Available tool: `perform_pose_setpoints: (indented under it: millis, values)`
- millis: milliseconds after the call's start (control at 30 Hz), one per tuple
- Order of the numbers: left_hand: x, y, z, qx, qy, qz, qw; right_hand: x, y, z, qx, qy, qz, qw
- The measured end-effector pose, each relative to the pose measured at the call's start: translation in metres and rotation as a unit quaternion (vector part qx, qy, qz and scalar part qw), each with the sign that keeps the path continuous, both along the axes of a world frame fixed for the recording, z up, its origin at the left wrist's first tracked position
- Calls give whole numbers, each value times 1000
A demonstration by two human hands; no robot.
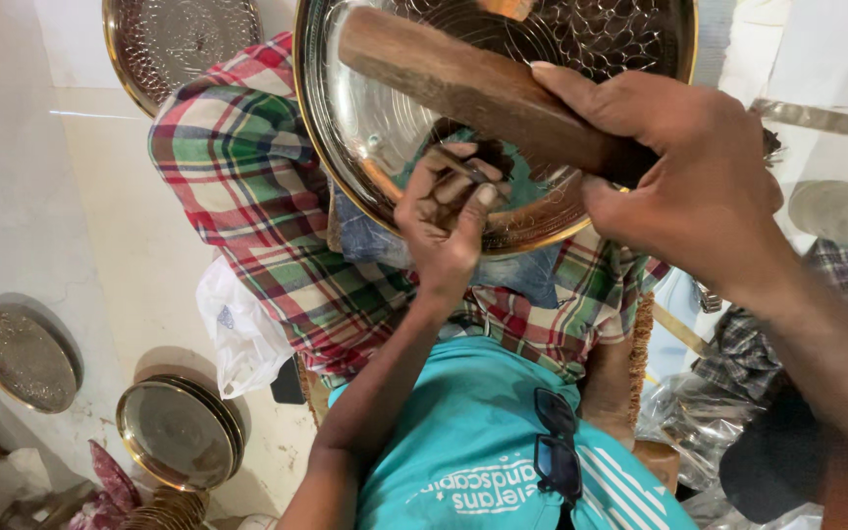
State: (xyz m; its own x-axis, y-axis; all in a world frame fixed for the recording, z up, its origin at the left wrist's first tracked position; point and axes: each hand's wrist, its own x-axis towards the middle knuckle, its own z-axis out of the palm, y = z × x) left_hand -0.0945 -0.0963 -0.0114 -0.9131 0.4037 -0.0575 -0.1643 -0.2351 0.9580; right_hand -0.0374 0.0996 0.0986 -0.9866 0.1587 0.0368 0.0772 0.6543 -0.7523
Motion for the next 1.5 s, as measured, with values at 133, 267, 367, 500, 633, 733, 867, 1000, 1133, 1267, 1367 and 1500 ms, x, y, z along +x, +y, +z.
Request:
perform_pose_setpoints:
  millis: [133,267,367,500,633,733,867,1000,1133,1267,1367,1500]
  values:
    - [9,4,0,-190,218,3,957,17,3,-16,-8,0,-15,1000]
    - [16,7,-5,-238,220,15,946,25,5,-24,23,-44,-30,998]
    - [17,9,-5,-227,218,21,949,25,5,-24,39,6,-18,999]
    - [17,10,-5,-215,233,28,948,19,6,-10,2,6,-26,1000]
    - [17,9,-7,-223,230,33,947,8,9,16,107,-20,15,994]
    - [17,8,-8,-245,249,32,936,1,8,31,419,-18,129,899]
    - [16,7,-10,-241,237,8,941,0,4,27,292,-12,75,953]
    - [4,2,-9,-237,267,-57,932,12,9,5,256,-32,49,965]
    - [-12,-3,-12,-272,270,-158,910,32,18,-14,329,-15,71,941]
    - [-23,-7,-16,-269,312,-221,884,54,20,-23,70,12,-23,997]
    - [-37,-3,-21,-267,382,-274,841,70,17,-24,163,-44,-25,985]
    - [-48,3,-18,-248,387,-333,823,86,0,-30,17,8,-100,995]
